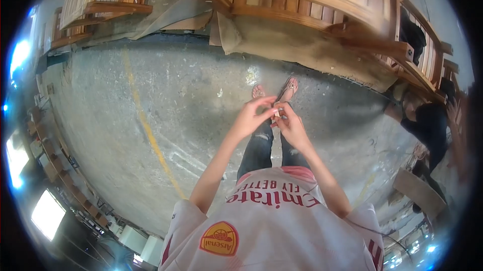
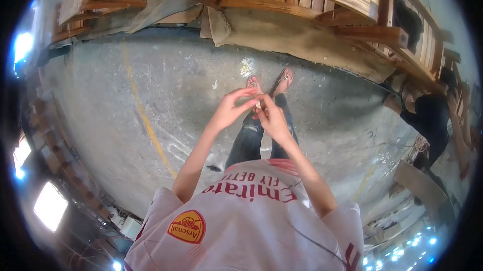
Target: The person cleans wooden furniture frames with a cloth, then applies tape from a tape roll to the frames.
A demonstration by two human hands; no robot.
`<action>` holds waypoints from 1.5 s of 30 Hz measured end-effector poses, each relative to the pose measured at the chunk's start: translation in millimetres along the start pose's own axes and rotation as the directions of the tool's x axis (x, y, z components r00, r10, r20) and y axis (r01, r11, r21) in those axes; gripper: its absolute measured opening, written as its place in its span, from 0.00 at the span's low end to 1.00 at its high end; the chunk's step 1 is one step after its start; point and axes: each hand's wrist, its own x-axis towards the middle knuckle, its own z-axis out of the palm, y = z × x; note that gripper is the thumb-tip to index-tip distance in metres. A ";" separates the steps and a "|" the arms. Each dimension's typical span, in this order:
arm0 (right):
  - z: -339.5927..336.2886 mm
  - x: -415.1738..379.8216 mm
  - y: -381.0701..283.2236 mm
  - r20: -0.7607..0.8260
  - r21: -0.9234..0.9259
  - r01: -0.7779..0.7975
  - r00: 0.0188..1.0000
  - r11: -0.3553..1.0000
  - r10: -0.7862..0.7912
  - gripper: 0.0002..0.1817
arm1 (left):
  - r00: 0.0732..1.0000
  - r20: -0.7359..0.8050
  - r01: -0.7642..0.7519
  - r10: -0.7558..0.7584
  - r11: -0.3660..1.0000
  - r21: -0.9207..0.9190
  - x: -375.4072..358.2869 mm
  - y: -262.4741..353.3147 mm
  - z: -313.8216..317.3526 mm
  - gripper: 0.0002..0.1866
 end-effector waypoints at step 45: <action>-209.6 47.3 51.5 -0.508 0.126 0.004 0.859 0.992 0.061 0.01 | 0.856 -0.460 0.010 0.237 0.881 0.472 423.2 63.7 96.1 0.13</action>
